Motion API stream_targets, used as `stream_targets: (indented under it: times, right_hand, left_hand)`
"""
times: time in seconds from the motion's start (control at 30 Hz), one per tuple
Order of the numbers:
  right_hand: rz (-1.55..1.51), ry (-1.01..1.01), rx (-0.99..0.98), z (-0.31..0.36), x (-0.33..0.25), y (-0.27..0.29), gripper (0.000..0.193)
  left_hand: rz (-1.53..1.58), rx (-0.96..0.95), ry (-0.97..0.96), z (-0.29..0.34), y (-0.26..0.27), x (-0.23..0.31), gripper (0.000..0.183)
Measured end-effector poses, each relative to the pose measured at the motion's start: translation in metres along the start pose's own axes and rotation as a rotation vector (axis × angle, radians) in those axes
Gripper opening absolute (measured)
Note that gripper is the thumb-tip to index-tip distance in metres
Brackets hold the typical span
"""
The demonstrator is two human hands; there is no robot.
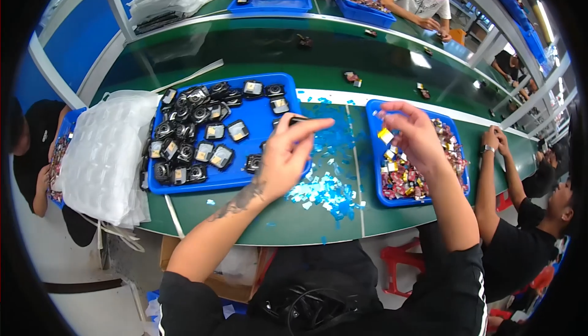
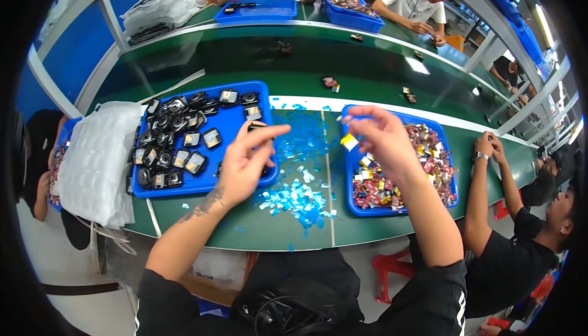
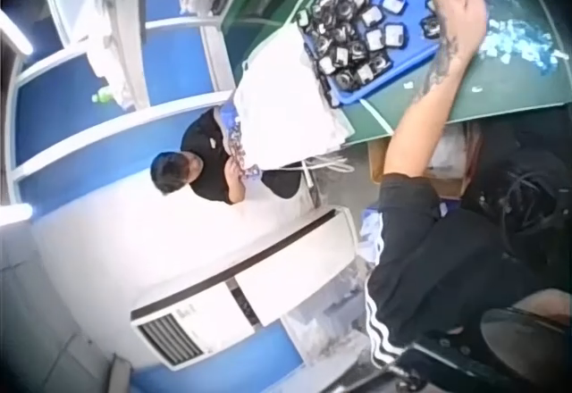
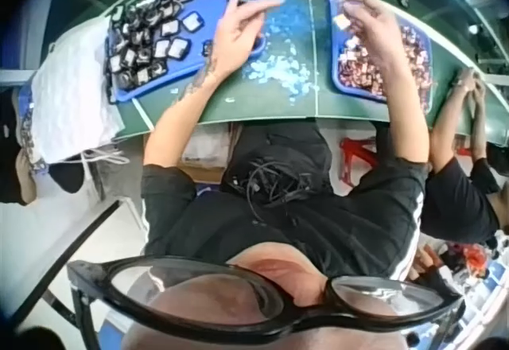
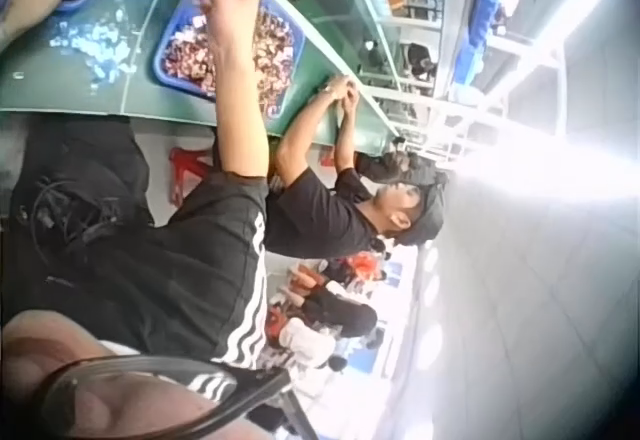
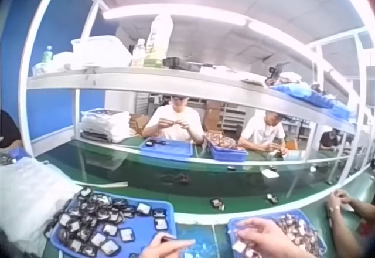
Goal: The recorder is seated at a factory workbench and is manually assembling small electronic parts into plastic housings on an assembly line.
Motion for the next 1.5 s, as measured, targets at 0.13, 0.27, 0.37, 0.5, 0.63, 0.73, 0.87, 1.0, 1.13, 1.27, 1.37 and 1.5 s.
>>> stream_targets:
  times: [0.13, 0.27, 0.37, 0.5, 0.63, 0.73, 0.87, 1.0, 1.13, 1.27, 1.37, 1.5]
  right_hand:
    - [-0.065, -0.105, -0.176, 0.024, 0.009, -0.061, 0.025]
    - [-0.244, -0.107, -0.230, 0.021, 0.022, -0.095, 0.022]
    - [-0.471, -0.191, -0.149, 0.019, 0.031, -0.104, 0.015]
    - [-0.382, -0.156, -0.179, 0.025, 0.027, -0.112, 0.016]
    - [-0.006, 0.199, 0.120, 0.027, -0.003, -0.088, 0.019]
    - [0.116, 0.272, -0.042, 0.029, -0.011, -0.086, 0.015]
    - [0.131, 0.249, -0.149, 0.030, -0.022, -0.088, 0.012]
    - [0.158, 0.137, -0.258, 0.030, -0.019, -0.084, 0.012]
    - [0.206, 0.075, -0.420, 0.034, -0.012, -0.082, 0.013]
    - [0.259, 0.058, -0.541, 0.036, -0.007, -0.085, 0.012]
    - [0.292, 0.218, -0.594, 0.035, -0.010, -0.086, 0.010]
    - [0.249, 0.085, -0.639, 0.035, -0.012, -0.086, 0.009]
  left_hand:
    - [-0.312, -0.089, -0.443, 0.008, -0.021, 0.039, 0.033]
    - [-0.600, -0.182, -0.561, 0.007, -0.031, 0.041, 0.026]
    - [-0.692, -0.111, -0.569, 0.004, -0.022, 0.032, 0.027]
    - [-0.571, -0.041, -0.539, 0.006, -0.016, 0.037, 0.023]
    - [-0.108, -0.070, -0.034, 0.001, -0.008, 0.009, 0.012]
    - [0.071, -0.064, 0.048, 0.000, -0.008, 0.001, 0.015]
    - [0.042, -0.061, 0.130, -0.002, -0.007, -0.005, 0.015]
    - [-0.218, -0.102, -0.178, 0.001, -0.010, 0.015, 0.015]
    - [-0.376, -0.175, -0.351, 0.008, -0.022, 0.021, 0.014]
    - [-0.545, -0.232, -0.542, 0.015, -0.031, 0.029, 0.013]
    - [-0.521, -0.208, -0.598, 0.017, -0.033, 0.031, 0.014]
    - [-0.534, -0.202, -0.651, 0.018, -0.033, 0.041, 0.015]
Point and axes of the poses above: each hand's wrist, its own z-axis away from the middle knuckle, its own y-axis out of the back of the hand, x = y × z, the point moved 7 cm from there along -z, towards the middle knuckle, and after that the axes turned 15 degrees about z, right-handed, at the moved point
